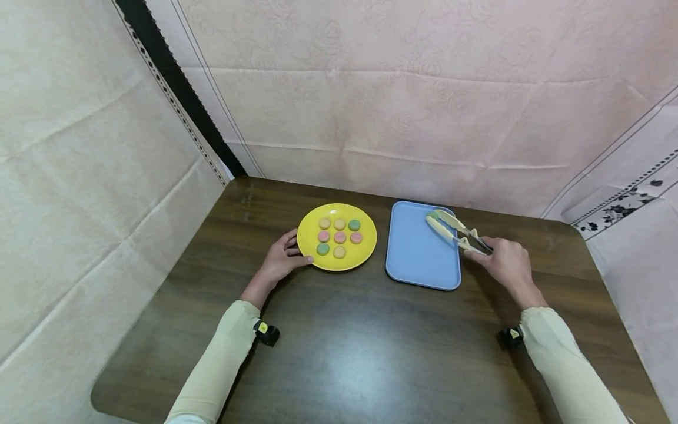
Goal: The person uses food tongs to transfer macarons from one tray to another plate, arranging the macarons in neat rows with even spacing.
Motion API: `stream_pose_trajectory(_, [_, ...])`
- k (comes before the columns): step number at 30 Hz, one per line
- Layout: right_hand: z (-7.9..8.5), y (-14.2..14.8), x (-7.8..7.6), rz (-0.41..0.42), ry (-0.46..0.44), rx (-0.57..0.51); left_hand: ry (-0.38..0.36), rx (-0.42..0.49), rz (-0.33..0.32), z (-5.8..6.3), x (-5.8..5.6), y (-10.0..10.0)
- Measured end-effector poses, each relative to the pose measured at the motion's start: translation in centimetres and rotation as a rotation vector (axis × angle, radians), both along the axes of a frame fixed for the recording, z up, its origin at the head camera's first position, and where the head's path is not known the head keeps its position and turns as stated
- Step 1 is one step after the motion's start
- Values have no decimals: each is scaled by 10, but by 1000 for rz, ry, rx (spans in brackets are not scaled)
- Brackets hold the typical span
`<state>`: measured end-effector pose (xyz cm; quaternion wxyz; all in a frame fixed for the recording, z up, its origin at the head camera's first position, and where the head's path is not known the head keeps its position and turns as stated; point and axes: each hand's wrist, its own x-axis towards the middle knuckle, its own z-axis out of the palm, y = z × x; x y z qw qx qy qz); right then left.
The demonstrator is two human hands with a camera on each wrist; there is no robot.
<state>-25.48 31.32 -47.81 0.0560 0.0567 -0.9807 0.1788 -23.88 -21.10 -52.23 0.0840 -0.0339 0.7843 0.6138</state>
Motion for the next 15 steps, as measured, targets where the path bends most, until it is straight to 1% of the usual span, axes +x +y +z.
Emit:
stream_pose_trajectory(6, [0,-1,0,4,-4,6,-17,1,-6,-1,-2,0])
stream_pose_trajectory(15, [0,-1,4,10,35,1,-27,9,-10,1,-1,-2])
